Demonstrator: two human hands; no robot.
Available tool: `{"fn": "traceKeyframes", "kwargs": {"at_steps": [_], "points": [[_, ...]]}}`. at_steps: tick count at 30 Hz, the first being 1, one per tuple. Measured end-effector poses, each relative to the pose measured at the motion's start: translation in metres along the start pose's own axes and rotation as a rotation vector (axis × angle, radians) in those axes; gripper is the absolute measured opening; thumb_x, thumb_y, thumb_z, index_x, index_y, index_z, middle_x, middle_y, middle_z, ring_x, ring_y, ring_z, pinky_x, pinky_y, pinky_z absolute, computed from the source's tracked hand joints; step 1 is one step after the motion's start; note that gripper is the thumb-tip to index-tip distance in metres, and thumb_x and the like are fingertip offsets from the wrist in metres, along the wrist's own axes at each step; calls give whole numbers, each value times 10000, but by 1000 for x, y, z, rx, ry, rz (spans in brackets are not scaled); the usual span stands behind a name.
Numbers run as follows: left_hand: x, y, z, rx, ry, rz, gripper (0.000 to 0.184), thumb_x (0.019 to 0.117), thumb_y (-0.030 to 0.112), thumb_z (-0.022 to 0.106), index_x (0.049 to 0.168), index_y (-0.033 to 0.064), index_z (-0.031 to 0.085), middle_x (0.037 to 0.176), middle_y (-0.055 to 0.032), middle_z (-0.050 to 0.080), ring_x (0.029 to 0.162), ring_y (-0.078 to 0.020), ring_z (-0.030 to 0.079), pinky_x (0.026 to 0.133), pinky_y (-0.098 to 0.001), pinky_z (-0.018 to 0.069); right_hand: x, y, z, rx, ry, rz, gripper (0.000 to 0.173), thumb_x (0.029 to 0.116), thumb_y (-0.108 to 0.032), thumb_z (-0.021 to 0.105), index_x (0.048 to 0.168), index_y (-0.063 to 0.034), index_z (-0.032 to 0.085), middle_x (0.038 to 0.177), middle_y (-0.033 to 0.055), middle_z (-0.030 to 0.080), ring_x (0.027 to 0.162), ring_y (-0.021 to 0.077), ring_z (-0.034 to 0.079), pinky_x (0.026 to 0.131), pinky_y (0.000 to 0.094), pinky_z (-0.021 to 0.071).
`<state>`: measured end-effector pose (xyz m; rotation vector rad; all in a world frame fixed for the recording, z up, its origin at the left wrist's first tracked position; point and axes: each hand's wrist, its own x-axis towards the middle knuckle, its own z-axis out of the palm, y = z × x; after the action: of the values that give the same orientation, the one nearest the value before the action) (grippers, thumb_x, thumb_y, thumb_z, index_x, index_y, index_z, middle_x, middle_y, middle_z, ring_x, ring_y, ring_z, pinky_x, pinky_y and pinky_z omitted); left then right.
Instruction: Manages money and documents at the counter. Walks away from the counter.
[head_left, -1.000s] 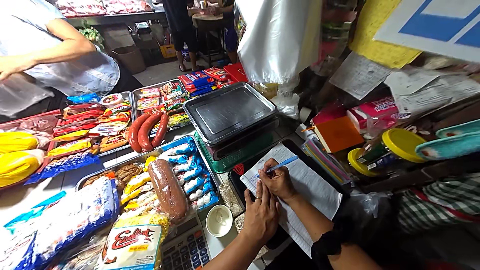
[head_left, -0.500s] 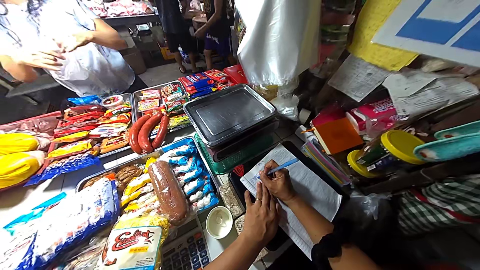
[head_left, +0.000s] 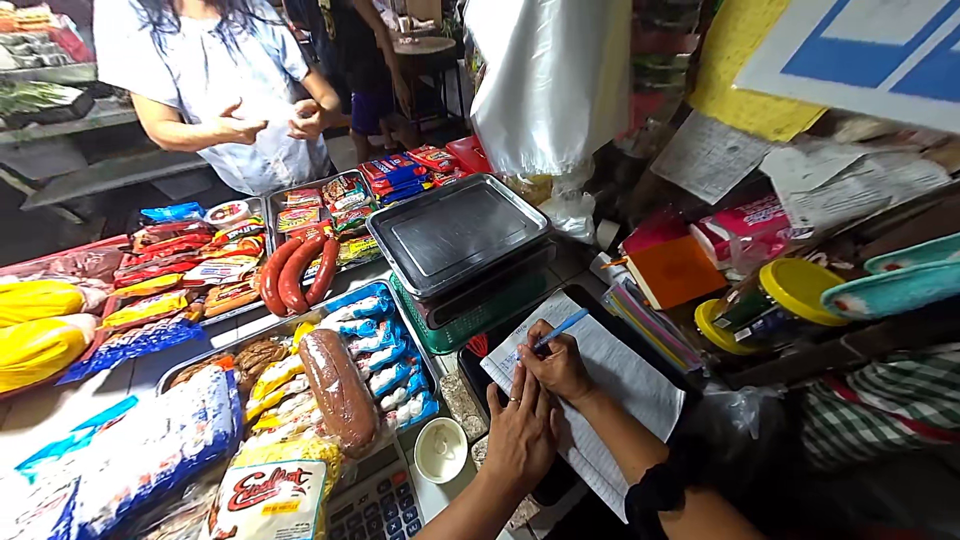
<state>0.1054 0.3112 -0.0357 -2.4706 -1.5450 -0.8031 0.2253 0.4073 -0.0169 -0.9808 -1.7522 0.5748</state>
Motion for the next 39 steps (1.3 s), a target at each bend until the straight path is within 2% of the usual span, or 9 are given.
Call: {"fn": "traceKeyframes", "kwargs": {"at_steps": [4, 10, 17, 22, 28, 34, 39], "points": [[0, -1, -2, -37, -44, 3, 461, 1027, 313, 395, 1291, 89, 699, 1437, -95, 623, 1341, -306, 582, 943, -683, 441, -1, 1, -1, 78, 36, 57, 134, 888, -107, 685, 867, -13, 592, 678, -25, 564, 562, -15, 499, 530, 150, 428], [1, -1, -2, -29, -46, 10, 460, 1023, 318, 394, 1275, 96, 709, 1431, -88, 629, 1334, -299, 588, 933, -673, 446, -1, 0, -1, 50, 41, 37, 107, 861, -81, 666, 845, -6, 592, 675, -10, 563, 566, -10, 503, 533, 143, 429], [1, -1, -2, -18, -43, 10, 465, 1027, 323, 387, 1275, 97, 708, 1424, -87, 634, 1331, -287, 592, 936, -667, 448, -1, 1, 0, 41, 65, 40, 106, 863, -85, 659, 833, -19, 582, 660, -25, 536, 553, -15, 475, 521, 140, 401], [1, 0, -2, -5, -41, 12, 463, 1025, 322, 389, 1263, 96, 715, 1415, -91, 640, 1321, -293, 600, 933, -665, 451, -1, 1, 1, 21, 66, 29, 108, 869, -80, 658, 830, -2, 594, 665, -4, 550, 559, -7, 485, 525, 140, 408], [1, 0, -3, 8, -34, 14, 455, 1024, 324, 398, 1255, 95, 716, 1415, -92, 640, 1322, -281, 600, 931, -655, 455, 0, 2, 1, 32, 88, 24, 114, 872, -82, 660, 820, -19, 582, 665, -20, 537, 553, -18, 468, 518, 133, 395], [1, 0, -2, -18, -41, 11, 473, 1032, 327, 381, 1270, 85, 711, 1418, -102, 637, 1328, -305, 593, 942, -681, 446, -1, 2, 0, 0, 72, 8, 114, 867, -84, 658, 825, -4, 589, 676, 2, 548, 565, 1, 478, 527, 148, 403], [1, 0, -3, 0, -42, 15, 471, 1024, 329, 391, 1275, 89, 709, 1420, -94, 637, 1330, -289, 593, 941, -663, 449, -1, 2, 0, 28, 82, 16, 109, 867, -79, 662, 816, -20, 585, 673, -17, 541, 558, -16, 468, 522, 133, 394]]}}
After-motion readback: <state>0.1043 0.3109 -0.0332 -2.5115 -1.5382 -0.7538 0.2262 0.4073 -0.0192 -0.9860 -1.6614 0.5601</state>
